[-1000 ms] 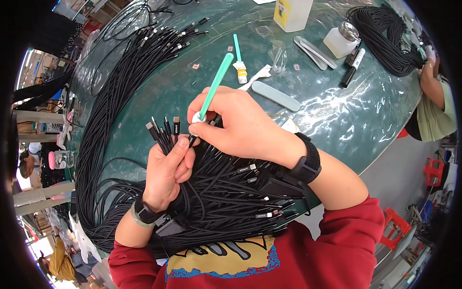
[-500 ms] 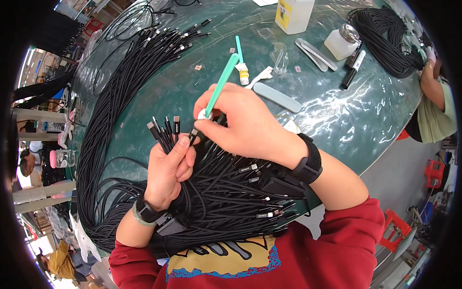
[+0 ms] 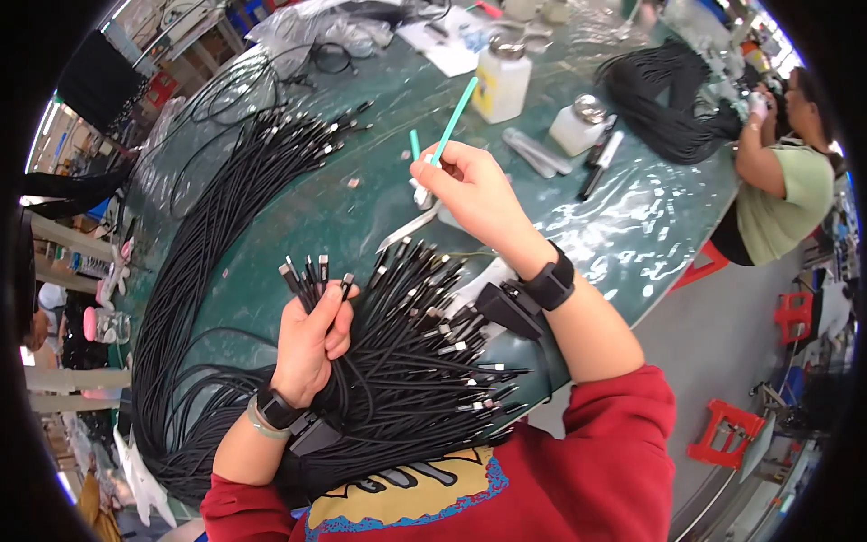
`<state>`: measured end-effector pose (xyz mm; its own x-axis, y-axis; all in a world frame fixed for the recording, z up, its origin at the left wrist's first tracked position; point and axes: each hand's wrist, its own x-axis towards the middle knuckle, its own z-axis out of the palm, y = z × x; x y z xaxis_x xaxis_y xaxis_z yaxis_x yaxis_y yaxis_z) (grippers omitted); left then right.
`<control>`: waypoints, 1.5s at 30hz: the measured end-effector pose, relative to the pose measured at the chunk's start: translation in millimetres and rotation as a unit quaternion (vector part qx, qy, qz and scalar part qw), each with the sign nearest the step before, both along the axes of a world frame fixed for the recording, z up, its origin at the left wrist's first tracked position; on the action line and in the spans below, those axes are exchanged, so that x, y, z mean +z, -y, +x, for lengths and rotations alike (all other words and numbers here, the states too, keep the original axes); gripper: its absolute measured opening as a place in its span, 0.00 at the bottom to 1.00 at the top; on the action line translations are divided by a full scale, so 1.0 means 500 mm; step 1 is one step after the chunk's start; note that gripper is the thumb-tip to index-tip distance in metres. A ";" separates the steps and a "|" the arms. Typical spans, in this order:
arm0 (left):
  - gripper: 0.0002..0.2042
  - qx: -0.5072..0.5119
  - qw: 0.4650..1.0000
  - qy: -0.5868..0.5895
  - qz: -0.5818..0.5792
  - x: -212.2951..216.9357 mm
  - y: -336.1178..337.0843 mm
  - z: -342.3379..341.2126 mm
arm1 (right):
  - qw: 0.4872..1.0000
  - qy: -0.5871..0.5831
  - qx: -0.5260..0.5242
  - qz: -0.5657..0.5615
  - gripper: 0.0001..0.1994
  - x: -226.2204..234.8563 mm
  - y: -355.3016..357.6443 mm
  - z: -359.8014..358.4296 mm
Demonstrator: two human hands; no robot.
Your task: The person holds a bundle of cables and wipes the connectors with a cloth-wrapped tool before using a file to rub against the metal ends. They then set the tools down and rearrange the cables on the table.
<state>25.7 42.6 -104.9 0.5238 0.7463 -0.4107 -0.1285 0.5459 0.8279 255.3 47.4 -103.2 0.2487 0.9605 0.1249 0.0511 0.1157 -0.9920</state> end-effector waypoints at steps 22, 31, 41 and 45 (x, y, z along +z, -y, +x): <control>0.09 0.017 0.993 0.045 0.108 0.080 0.053 -0.055 | 0.987 -0.071 0.128 -0.059 0.08 0.112 0.118 -0.148; 0.08 0.015 0.988 0.019 0.153 0.077 0.056 -0.055 | 0.988 -0.033 0.146 -0.032 0.08 0.095 0.112 -0.179; 0.08 -0.002 0.983 -0.019 0.181 0.077 0.056 -0.050 | 0.991 -0.090 0.100 -0.029 0.09 0.109 0.081 -0.186; 0.08 -0.009 0.984 -0.007 0.179 0.072 0.052 -0.052 | 0.986 -0.098 0.128 -0.028 0.09 0.098 0.096 -0.188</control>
